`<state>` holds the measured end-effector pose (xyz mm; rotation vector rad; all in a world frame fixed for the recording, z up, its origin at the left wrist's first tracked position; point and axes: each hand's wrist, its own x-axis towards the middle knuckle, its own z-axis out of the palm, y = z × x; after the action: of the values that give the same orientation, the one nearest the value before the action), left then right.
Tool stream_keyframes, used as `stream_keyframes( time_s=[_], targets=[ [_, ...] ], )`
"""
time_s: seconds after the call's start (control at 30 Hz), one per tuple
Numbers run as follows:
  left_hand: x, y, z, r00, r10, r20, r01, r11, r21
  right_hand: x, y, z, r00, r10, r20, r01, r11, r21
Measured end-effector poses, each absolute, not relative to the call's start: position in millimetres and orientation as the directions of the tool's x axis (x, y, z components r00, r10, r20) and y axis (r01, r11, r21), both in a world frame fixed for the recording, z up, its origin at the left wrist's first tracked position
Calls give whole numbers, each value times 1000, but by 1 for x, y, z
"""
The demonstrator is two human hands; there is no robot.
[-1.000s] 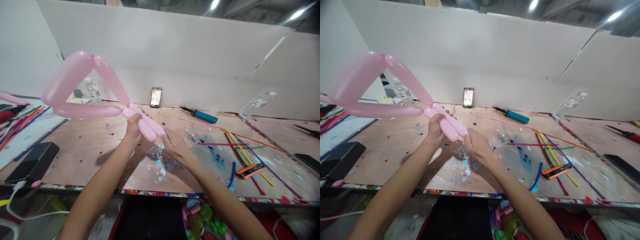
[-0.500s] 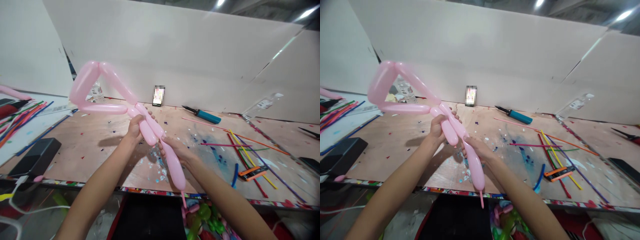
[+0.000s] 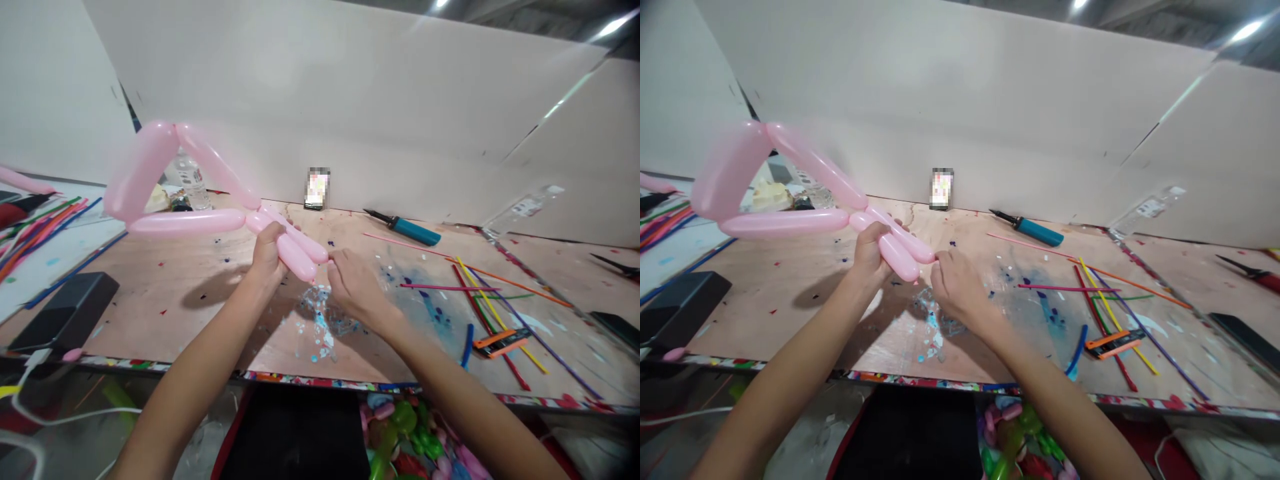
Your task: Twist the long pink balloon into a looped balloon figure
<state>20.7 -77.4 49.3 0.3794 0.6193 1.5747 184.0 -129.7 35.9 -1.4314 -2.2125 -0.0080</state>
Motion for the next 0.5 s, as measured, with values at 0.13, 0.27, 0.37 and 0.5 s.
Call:
stream_keyframes(
  time_s=[0.13, 0.27, 0.37, 0.5],
  targets=[
    [12, -76, 49, -27, 998, -59, -737, 20, 676, 193, -118, 48, -427, 904, 16, 639, 314, -702],
    [6, -77, 48, 70, 997, -42, -705, 79, 705, 199, -111, 46, -570, 791, -223, 349, -13, -937],
    [5, -77, 46, 104, 994, -30, -707, 95, 700, 199, -112, 40, -531, 801, -277, 287, -137, -948],
    [6, -74, 41, 166, 983, -80, -686, 173, 707, 199, -118, 34, -559, 704, -439, 208, -393, -896]
  ],
)
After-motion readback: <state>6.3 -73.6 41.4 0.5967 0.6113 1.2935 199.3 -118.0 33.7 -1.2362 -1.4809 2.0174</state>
